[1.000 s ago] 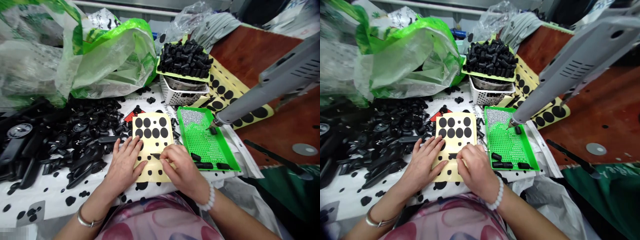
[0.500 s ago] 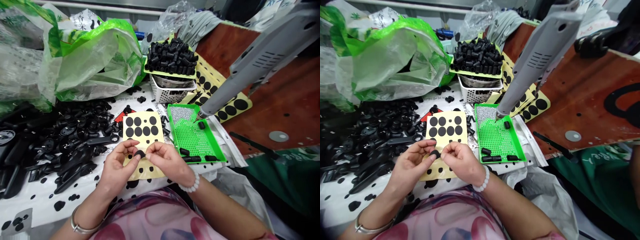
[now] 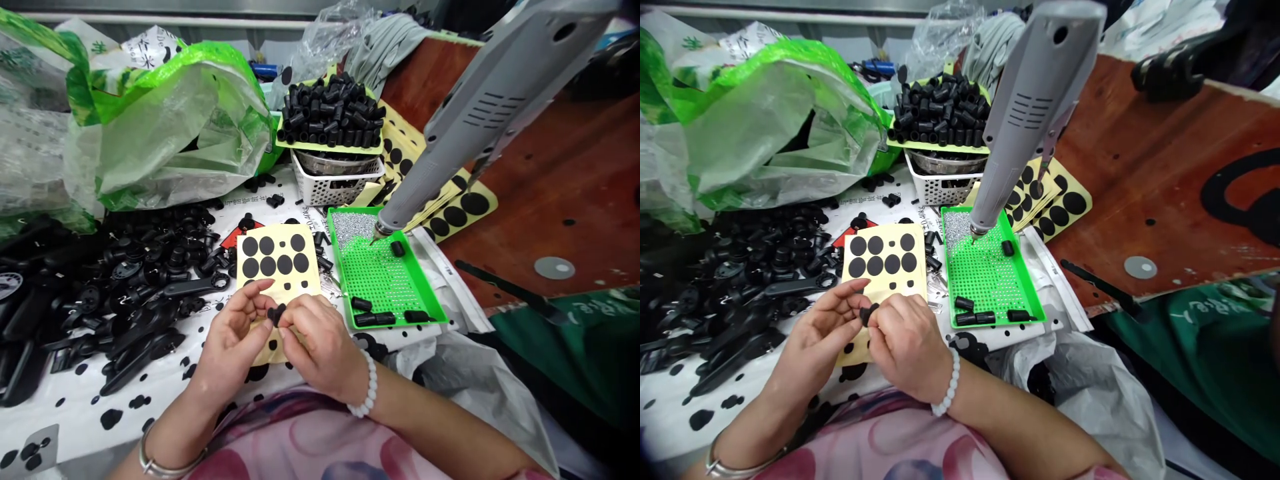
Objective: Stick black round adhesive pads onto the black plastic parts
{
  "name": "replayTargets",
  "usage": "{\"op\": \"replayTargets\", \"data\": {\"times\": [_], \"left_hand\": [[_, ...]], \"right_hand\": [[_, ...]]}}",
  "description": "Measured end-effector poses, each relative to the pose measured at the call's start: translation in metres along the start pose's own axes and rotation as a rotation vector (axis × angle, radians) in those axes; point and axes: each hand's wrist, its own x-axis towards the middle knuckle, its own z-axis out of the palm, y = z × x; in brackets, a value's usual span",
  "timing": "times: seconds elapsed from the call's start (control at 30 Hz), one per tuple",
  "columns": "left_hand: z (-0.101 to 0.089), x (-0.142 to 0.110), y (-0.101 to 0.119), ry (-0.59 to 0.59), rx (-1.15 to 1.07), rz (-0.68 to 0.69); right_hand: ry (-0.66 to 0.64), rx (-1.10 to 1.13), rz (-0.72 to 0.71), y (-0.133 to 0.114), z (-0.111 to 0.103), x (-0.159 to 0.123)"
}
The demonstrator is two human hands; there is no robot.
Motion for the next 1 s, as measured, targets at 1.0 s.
{"op": "replayTargets", "data": {"times": [1.0], "left_hand": [[0.02,0.035,0.006,-0.07,1.564,0.217]], "right_hand": [[0.076,0.199,-0.007,0.017,-0.008,-0.025]]}}
